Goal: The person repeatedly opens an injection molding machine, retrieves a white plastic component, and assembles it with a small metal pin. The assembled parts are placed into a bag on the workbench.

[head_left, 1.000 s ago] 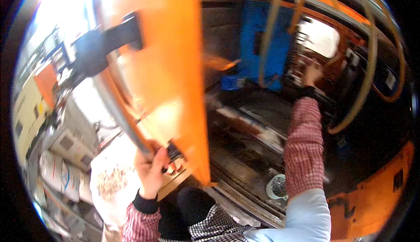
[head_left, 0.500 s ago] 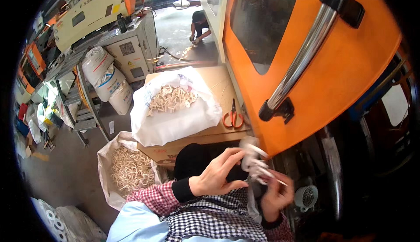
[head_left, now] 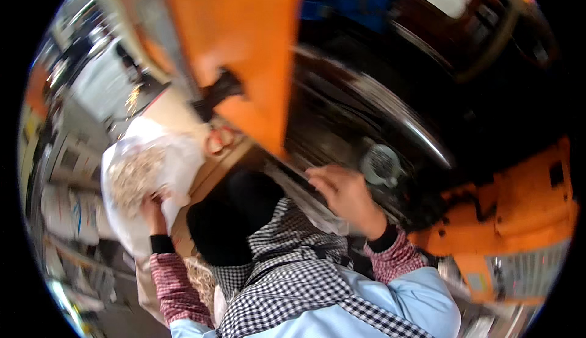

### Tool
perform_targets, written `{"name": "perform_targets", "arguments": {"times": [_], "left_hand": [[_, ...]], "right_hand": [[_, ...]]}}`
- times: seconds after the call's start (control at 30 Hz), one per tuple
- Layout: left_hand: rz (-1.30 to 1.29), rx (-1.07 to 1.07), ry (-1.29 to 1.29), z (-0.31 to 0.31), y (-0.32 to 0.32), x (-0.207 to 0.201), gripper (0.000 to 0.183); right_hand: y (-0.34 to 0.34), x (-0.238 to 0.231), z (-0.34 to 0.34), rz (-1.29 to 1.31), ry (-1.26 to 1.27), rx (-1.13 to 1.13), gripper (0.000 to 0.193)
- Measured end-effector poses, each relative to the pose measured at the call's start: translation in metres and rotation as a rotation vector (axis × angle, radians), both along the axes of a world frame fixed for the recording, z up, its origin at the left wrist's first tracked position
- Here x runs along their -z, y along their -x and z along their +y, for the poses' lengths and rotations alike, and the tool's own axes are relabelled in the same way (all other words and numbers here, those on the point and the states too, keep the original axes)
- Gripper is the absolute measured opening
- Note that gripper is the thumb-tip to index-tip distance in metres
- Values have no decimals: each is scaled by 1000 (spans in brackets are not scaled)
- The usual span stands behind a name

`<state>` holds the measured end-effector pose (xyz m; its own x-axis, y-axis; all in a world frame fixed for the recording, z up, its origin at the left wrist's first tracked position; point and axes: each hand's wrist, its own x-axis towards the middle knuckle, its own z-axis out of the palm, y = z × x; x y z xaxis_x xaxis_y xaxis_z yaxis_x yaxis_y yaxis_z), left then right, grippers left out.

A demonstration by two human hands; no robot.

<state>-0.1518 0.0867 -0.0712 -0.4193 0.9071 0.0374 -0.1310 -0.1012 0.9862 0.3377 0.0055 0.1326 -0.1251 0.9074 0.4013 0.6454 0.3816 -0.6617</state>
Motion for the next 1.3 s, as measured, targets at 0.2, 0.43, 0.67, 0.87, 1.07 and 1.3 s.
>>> {"name": "perform_targets", "arguments": {"times": [0.2,0.43,0.67,0.87,1.07,1.3], "left_hand": [[-141,-307,317,51,40,31,48],[498,9,191,12,-76,-47,29],[602,476,-63,-40,-246,-132,12],[686,796,-190,-41,-331,-157,12],[670,945,-267,-42,-384,-171,13],[679,1050,-239,-26,-426,-157,15]], "right_hand": [[-144,28,-25,-302,127,489,16],[-147,55,-4,-587,417,536,32],[-155,72,8,-535,351,472,30],[-160,69,4,-460,322,497,22],[-153,72,12,-546,200,429,20],[-162,76,11,-373,244,428,15]]}}
